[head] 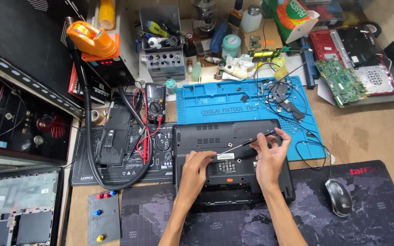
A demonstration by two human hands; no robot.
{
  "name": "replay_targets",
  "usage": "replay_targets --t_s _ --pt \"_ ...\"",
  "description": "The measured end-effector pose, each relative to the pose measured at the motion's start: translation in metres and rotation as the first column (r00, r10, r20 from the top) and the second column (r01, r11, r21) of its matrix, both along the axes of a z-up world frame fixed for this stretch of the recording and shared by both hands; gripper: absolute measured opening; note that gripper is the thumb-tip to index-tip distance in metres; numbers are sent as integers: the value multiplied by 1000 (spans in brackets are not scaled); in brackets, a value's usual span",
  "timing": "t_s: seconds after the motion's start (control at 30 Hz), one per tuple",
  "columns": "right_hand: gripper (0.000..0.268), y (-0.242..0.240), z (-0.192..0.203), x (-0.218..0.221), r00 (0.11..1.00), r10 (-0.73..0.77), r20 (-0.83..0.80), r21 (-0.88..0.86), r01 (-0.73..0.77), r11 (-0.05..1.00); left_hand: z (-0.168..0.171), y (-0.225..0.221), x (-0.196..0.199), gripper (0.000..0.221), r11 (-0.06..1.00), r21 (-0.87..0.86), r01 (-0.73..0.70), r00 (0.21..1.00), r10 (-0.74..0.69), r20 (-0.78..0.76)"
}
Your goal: Assembling a laptop by attaching the back cover, inserting the battery, and tightening screws with a screwdriver.
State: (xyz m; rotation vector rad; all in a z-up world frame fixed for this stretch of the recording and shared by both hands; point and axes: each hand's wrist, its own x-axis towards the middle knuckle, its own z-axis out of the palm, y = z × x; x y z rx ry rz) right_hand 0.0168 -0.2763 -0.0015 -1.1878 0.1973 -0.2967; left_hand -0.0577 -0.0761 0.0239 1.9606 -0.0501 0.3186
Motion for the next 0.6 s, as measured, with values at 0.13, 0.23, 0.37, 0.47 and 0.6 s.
replay_targets --t_s 0.13,0.23,0.37,0.47,0.6 --pt "50 6 20 -3 1000 31 0 31 -31 999 1 -1 1 24 1000 20 4 1000 -5 16" --pt "51 8 27 -5 998 67 -2 52 -67 996 0 -1 0 20 999 43 4 999 -6 33" --pt "47 0 28 -4 1000 25 -11 116 -24 993 0 -1 -1 56 993 121 10 999 -15 40" --pt "46 -18 51 -1 1000 -23 1 153 22 988 1 -2 1 69 970 239 43 998 -51 25" --pt "44 -55 68 7 957 -156 246 -137 194 971 16 -9 2 68 907 420 36 997 -59 42"
